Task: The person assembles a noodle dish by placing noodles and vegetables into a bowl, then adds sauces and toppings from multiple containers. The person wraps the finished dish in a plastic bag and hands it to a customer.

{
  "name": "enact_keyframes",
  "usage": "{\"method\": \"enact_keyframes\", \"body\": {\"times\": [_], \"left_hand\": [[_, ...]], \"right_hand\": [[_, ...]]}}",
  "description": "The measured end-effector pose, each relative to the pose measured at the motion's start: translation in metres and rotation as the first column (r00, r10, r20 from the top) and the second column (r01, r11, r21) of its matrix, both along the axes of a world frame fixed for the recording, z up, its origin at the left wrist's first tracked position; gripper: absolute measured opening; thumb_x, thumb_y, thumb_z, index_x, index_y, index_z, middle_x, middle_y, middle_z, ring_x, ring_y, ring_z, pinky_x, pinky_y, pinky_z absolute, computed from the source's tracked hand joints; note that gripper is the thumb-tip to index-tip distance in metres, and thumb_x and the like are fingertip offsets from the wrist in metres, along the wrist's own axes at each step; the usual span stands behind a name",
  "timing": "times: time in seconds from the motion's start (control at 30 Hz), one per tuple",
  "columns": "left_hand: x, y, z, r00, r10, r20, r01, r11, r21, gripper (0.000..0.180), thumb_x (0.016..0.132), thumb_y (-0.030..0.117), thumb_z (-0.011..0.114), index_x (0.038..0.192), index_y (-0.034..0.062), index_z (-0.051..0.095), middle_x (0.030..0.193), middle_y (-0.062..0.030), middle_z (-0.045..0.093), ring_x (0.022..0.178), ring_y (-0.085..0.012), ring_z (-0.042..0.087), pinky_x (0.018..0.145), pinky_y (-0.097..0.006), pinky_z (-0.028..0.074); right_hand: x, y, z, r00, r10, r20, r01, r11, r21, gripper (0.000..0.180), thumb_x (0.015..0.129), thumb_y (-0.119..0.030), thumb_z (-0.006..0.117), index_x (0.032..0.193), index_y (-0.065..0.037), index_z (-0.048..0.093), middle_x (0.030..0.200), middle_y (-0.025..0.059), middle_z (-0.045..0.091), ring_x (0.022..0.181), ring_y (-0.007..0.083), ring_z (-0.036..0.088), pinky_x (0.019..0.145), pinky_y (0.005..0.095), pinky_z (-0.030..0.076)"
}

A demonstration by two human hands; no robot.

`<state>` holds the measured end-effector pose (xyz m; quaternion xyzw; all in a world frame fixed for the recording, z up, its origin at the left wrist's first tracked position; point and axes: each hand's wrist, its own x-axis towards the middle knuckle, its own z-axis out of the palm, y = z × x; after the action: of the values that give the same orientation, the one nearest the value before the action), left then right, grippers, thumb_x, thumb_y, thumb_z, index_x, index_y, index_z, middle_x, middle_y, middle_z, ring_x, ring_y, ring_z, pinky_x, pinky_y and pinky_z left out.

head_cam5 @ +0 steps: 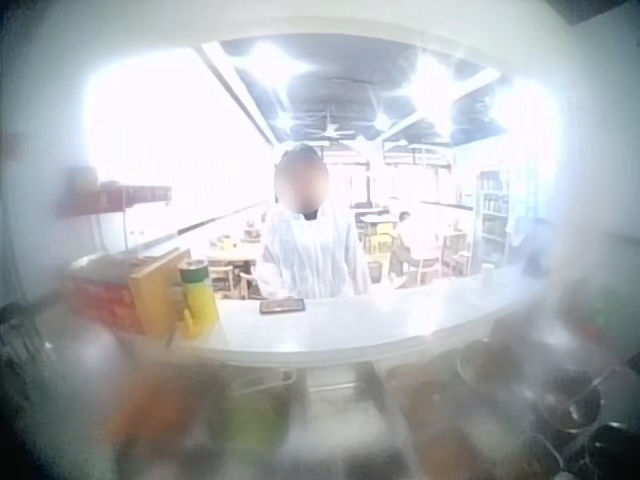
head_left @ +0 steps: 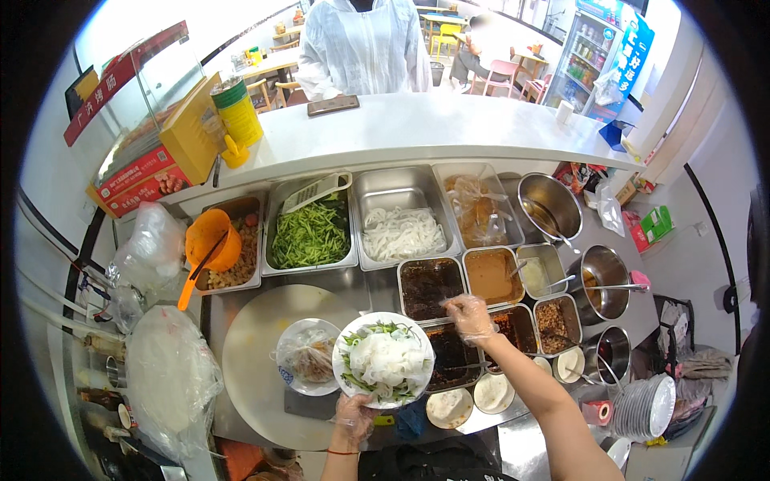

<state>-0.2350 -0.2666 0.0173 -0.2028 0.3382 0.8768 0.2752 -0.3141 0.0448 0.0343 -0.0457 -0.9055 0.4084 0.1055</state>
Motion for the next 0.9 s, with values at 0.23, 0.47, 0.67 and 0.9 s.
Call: {"method": "enact_keyframes", "body": {"times": [0.23, 0.47, 0.67, 0.9], "left_hand": [[-0.002, 0.002, -0.004, 1.000, -0.019, -0.003, 0.019, 1.000, 0.013, 0.061, 0.073, -0.008, 0.042, 0.132, 0.0038, 0.033, 0.126, -0.0172, 0.047, 0.111, -0.0346, 0.053, 0.084, -0.051, 0.053], [-0.004, 0.001, -0.003, 0.999, -0.049, -0.007, 0.048, 0.996, -0.068, 0.061, 0.073, -0.008, 0.040, 0.132, 0.0018, 0.030, 0.126, -0.0211, 0.045, 0.109, -0.0367, 0.054, 0.082, -0.049, 0.055], [-0.011, 0.006, -0.004, 0.998, -0.067, 0.000, 0.067, 0.997, 0.038, 0.060, 0.074, -0.008, 0.039, 0.133, -0.0013, 0.028, 0.124, -0.0237, 0.045, 0.108, -0.0366, 0.054, 0.082, -0.048, 0.055], [-0.019, 0.018, -0.003, 0.998, -0.056, 0.008, 0.056, 0.996, 0.067, 0.055, 0.075, -0.008, 0.043, 0.129, -0.0034, 0.033, 0.122, -0.0210, 0.049, 0.104, -0.0336, 0.058, 0.080, -0.045, 0.056]], "right_hand": [[-0.007, 0.032, -0.042, 0.968, -0.166, -0.188, 0.177, 0.983, 0.042, 0.013, 0.083, -0.006, 0.059, 0.082, 0.004, 0.066, 0.062, 0.0102, 0.062, 0.053, 0.0154, 0.057, 0.051, 0.0278, 0.045], [0.006, 0.015, 0.026, 0.925, -0.354, 0.139, 0.376, 0.791, -0.483, 0.013, 0.085, -0.008, 0.058, 0.081, 0.004, 0.064, 0.064, 0.0081, 0.059, 0.056, 0.0136, 0.055, 0.051, 0.0271, 0.044], [0.028, 0.003, 0.099, 0.966, -0.234, 0.113, 0.253, 0.740, -0.623, 0.015, 0.087, -0.010, 0.057, 0.085, 0.002, 0.064, 0.066, 0.0031, 0.058, 0.055, 0.0073, 0.051, 0.049, 0.0207, 0.040], [0.059, -0.046, 0.147, 0.996, -0.005, 0.088, 0.049, 0.865, -0.499, 0.016, 0.089, -0.011, 0.055, 0.088, 0.002, 0.065, 0.070, 0.0042, 0.061, 0.060, 0.0081, 0.054, 0.053, 0.0231, 0.044]]}}
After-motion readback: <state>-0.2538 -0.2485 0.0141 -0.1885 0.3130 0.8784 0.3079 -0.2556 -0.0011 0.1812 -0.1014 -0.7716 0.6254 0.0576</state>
